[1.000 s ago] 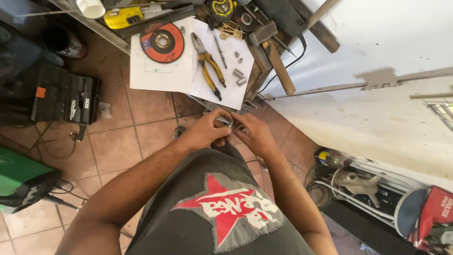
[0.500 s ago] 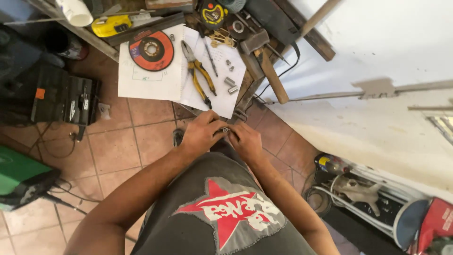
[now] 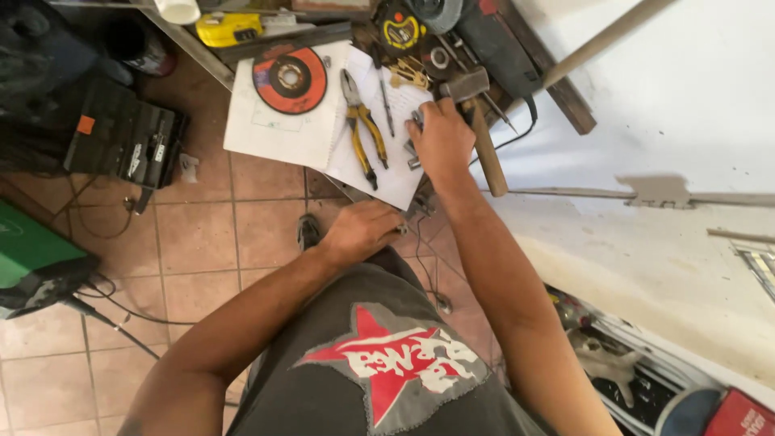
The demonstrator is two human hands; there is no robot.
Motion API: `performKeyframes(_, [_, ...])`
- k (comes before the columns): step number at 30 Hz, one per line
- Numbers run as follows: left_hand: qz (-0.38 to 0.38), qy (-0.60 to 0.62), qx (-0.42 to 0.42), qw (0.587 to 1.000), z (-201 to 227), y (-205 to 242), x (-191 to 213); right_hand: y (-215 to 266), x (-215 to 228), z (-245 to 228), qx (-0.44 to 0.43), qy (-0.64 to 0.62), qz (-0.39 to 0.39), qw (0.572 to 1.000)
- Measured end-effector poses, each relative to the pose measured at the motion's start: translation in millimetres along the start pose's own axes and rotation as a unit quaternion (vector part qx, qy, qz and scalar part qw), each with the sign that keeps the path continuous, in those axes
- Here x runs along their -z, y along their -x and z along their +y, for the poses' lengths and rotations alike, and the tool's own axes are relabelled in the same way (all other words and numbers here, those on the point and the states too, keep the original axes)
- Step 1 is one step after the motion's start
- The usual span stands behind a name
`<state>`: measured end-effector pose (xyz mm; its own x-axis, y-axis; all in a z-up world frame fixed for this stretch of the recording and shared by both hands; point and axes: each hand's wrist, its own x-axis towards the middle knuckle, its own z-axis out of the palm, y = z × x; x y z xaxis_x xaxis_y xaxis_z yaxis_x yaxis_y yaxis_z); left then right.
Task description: Assembling and adjusting small metal components using pliers and a hammer on a workshop workbench.
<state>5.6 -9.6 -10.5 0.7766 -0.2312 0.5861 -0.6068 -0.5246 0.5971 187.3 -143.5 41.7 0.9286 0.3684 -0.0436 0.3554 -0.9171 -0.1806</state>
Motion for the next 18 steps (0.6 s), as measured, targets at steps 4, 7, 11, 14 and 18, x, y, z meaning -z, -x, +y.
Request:
performKeyframes(4, [-0.001,0.025,0.01,1.0,1.6,-0.4,-0.4,-1.4,-3.4,-0.9,0.023,-0.003,0.077,0.997])
performKeyframes(7, [-0.003,0.033,0.013,0.999,1.4,-0.6,1.9,27.6,25.8,0.9,0.061,-0.101,0.101,0.988])
performKeyframes(11, [-0.003,0.057,0.004,0.998,6.0,-7.6,11.0,106.7,63.8,10.5,0.094,-0.216,-0.017,0.972])
performKeyframes(14, [-0.014,0.05,-0.006,0.999,0.7,-6.3,9.7,161.4,52.2,10.1,0.064,-0.199,-0.034,0.977])
performKeyframes(18, [-0.004,0.045,-0.008,0.999,-2.5,-1.6,5.9,176.0,46.5,-9.2,0.131,-0.193,0.038,0.972])
